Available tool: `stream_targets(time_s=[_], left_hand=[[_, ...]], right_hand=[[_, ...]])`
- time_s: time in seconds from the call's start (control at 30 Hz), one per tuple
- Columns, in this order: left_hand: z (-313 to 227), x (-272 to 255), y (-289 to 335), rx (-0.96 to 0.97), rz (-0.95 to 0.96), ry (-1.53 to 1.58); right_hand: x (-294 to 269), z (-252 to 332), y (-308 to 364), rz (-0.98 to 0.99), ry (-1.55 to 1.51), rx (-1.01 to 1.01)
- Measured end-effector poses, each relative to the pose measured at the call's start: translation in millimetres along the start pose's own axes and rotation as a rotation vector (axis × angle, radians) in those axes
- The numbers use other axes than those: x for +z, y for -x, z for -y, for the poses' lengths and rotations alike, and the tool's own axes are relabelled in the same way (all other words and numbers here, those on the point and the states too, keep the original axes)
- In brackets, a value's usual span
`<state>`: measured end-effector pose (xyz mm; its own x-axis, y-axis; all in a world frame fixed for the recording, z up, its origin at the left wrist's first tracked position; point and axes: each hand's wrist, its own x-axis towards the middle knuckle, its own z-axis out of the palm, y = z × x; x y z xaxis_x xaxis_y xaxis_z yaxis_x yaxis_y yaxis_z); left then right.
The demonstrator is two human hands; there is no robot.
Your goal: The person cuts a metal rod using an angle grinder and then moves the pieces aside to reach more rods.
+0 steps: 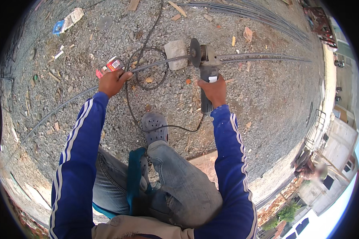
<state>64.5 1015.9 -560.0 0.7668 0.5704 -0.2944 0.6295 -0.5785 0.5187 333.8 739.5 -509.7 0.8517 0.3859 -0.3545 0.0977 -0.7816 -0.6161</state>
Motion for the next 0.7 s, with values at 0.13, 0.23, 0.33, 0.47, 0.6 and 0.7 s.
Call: stream_targets(time_s=[0.13, 0.23, 0.33, 0.47, 0.6, 0.7], left_hand=[[5, 2, 1, 0.002, -0.012, -0.01], [-2, 0, -1, 0.006, -0.003, -0.025], [-1, -2, 0, -0.004, 0.015, -0.023], [-1, -2, 0, -0.015, 0.051, -0.007], [2, -2, 1, -0.015, 0.042, 0.001], [2, 0, 0, -0.009, 0.029, -0.003]], right_hand=[[1, 7, 2, -0.001, 0.004, -0.047], [0, -3, -2, -0.005, 0.02, -0.045], [1, -2, 0, -0.017, 0.043, -0.035], [0, -2, 1, 0.004, 0.009, -0.051], [3, -2, 2, -0.011, -0.008, -0.084], [3, -8, -2, -0.012, -0.005, -0.063]])
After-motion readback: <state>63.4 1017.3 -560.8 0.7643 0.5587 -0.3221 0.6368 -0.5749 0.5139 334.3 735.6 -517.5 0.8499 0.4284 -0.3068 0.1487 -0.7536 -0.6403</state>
